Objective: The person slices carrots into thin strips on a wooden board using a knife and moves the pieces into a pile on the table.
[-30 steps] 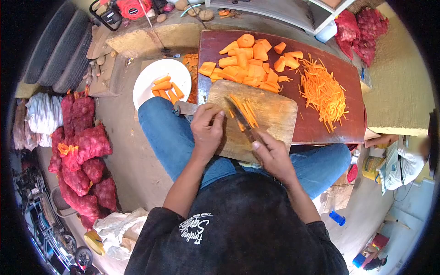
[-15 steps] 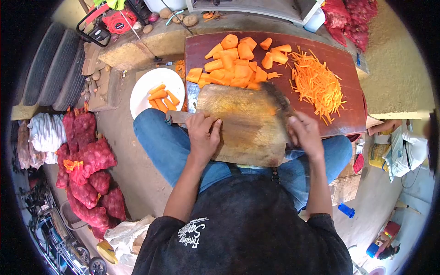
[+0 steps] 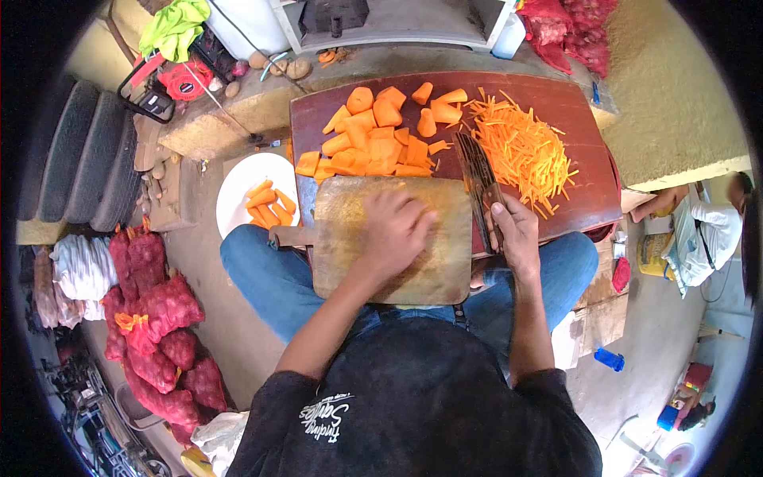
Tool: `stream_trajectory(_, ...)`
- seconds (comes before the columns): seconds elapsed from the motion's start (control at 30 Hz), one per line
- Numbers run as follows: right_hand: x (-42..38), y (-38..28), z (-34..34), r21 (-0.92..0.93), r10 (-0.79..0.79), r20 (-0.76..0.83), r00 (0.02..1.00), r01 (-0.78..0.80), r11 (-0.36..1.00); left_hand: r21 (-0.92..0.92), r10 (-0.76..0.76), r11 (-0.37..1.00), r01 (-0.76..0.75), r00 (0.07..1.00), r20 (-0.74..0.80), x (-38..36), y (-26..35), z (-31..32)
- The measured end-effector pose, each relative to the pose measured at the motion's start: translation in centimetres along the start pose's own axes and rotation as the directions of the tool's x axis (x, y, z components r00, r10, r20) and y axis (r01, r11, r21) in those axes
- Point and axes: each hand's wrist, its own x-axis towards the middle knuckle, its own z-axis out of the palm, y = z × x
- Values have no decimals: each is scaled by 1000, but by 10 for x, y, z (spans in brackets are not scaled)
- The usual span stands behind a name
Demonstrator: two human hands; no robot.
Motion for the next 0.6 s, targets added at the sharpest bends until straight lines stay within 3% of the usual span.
stream_trajectory(0.1,-2,1,-8,89,-28,-45,999,32,996,-59,50,997,-45,995,86,47,9,66)
stream_trajectory(0.23,-1,1,-35,223,-119,-163,979,154,963,53,114,990,-131,962,249,77,1,125)
stream_trajectory(0.3,-1,-2,-45,173,-121,-240,963,165,971,60,115,989,-138,949,293,78,-4,136)
stream_trajectory(0.4,0,2,-47,82,-51,-233,971,72,994,-91,63,995,-51,989,135,67,-4,127)
stream_trajectory(0.47,3,12,-35,-347,-444,-107,890,385,855,-217,-54,974,64,997,50,60,-5,106)
stream_trajectory(0.53,-6,12,-16,-523,-430,14,903,373,766,-394,-256,885,249,966,36,53,-15,77)
stream_trajectory(0.6,-16,4,-4,-571,-422,172,890,439,693,-397,-327,877,270,942,-83,46,-29,47)
